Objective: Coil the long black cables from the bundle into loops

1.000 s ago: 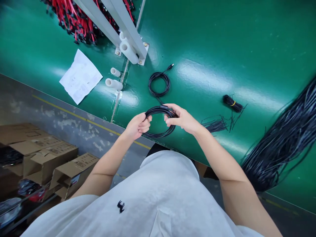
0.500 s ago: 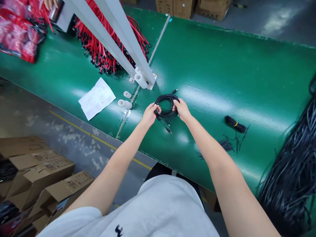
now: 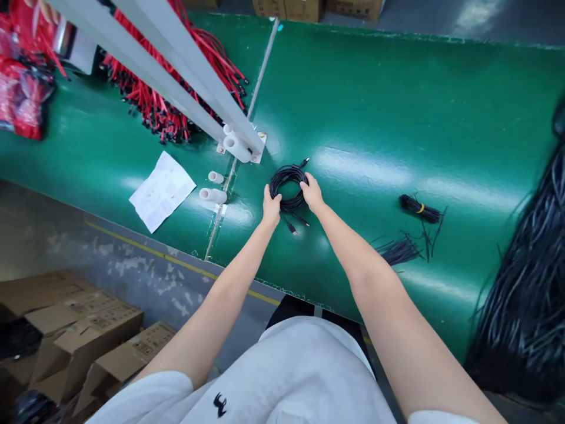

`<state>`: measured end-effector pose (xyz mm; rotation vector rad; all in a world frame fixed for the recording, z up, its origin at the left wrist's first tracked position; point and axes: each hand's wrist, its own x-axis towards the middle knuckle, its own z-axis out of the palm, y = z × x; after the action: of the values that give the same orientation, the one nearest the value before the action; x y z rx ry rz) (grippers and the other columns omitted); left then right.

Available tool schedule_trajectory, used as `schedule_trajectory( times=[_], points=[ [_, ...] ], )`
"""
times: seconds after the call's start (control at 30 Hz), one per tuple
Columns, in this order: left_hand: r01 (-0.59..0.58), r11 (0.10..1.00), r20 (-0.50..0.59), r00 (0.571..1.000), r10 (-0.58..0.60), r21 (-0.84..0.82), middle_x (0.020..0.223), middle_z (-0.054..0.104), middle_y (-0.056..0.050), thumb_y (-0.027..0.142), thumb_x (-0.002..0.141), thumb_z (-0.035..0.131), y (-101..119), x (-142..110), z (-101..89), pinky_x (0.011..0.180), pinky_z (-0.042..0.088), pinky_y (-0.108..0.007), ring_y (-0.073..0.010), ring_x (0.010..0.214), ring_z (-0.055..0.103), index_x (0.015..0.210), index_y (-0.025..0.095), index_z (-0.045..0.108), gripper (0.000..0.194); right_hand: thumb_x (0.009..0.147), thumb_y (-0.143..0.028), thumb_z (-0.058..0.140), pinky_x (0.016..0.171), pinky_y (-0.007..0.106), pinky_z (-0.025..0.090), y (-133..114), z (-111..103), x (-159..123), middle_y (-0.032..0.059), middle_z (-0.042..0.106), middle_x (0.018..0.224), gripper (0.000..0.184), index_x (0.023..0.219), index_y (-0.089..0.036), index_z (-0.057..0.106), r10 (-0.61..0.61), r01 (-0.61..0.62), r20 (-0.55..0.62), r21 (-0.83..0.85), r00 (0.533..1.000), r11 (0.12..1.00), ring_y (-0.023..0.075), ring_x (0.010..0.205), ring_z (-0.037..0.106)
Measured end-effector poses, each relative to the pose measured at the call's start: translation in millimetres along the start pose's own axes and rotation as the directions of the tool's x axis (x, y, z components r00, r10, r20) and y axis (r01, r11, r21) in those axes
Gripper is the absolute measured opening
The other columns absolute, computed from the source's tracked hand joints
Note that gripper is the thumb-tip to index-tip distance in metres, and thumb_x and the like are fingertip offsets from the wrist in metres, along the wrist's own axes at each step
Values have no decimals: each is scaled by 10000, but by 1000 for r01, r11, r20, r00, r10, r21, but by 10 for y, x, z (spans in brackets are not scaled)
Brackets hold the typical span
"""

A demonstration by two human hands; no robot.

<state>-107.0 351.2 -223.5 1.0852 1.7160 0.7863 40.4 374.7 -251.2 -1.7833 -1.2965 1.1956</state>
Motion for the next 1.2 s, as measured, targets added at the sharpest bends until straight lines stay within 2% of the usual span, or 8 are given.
schedule_trajectory(
  times=[0.2, 0.37, 0.53, 0.63, 0.7, 0.9, 1.07, 1.2],
  points=[
    [-150, 975, -98, 981, 167, 163, 1576, 325, -193, 221, 916, 504, -22, -20, -465, 1232, 198, -350, -216, 1479, 305, 1456, 88, 331, 583, 931, -243, 474, 1176, 314, 283, -197, -70, -603, 138, 461, 1457, 431, 1345, -132, 517, -69, 71, -200, 0, 977, 997, 196, 1367, 399],
    [-272, 937, -170, 935, 311, 217, 1405, 488, -147, 172, 890, 435, -252, -572, -768, 1127, 387, -374, -197, 1312, 495, 1327, 151, 427, 438, 937, -283, 436, 905, 308, 480, 448, -694, -2183, 74, 640, 1059, 227, 1006, -204, 638, 147, -131, -291, 75, 945, 989, 154, 873, 622],
    [-239, 937, 251, 952, 175, 256, 1200, 607, -94, 314, 923, 459, -505, -1471, -624, 1039, 480, -419, -215, 1142, 622, 1148, 229, 519, 249, 924, -401, 410, 738, 366, 468, 1106, -1605, -4077, 71, 574, 866, 235, 879, -240, 574, 401, -415, -703, 163, 588, 895, 197, 745, 541],
    [-245, 935, 504, 859, 87, 256, 1110, 646, -88, 345, 930, 452, -517, -1935, -369, 996, 505, -395, -204, 1029, 662, 1056, 215, 565, 213, 907, -479, 473, 686, 350, 420, 1395, -2002, -4718, 46, 502, 767, 229, 828, -269, 521, 439, -474, -814, 235, 381, 848, 200, 729, 488],
    [-271, 932, 627, 777, 64, 241, 1075, 665, -78, 345, 931, 455, -486, -2192, -176, 974, 511, -374, -190, 977, 674, 1016, 210, 594, 212, 855, -476, 594, 668, 333, 385, 1585, -2113, -4883, 33, 471, 764, 237, 810, -268, 489, 464, -493, -822, 270, 330, 827, 183, 714, 466],
    [-359, 904, 753, 655, 68, 231, 1072, 680, -74, 274, 921, 461, -519, -3084, 422, 963, 499, -354, -176, 958, 669, 1009, 190, 632, 210, 871, -300, 639, 808, 327, 404, 1916, -1650, -5044, 101, 521, 1070, 197, 995, -207, 518, 574, -554, -702, 302, 421, 776, 161, 887, 486],
    [-364, 884, 919, 361, -155, 292, 1110, 700, -85, 199, 900, 502, -797, -4044, 908, 977, 496, -345, -176, 995, 677, 1046, 174, 655, 213, 945, -368, 593, 859, 351, 521, 2016, -1352, -5158, 90, 603, 1131, 282, 1128, -153, 606, 622, -541, -421, 308, 661, 783, 160, 961, 587],
    [-390, 842, 904, 355, -236, 373, 1158, 696, -132, 151, 877, 529, -962, -4384, 1033, 1004, 487, -379, -209, 1065, 669, 1143, 146, 649, 291, 969, -396, 557, 847, 351, 536, 1924, -1435, -5271, 73, 634, 1080, 291, 1106, -149, 626, 513, -435, -263, 304, 817, 848, 152, 935, 612]
  ],
)
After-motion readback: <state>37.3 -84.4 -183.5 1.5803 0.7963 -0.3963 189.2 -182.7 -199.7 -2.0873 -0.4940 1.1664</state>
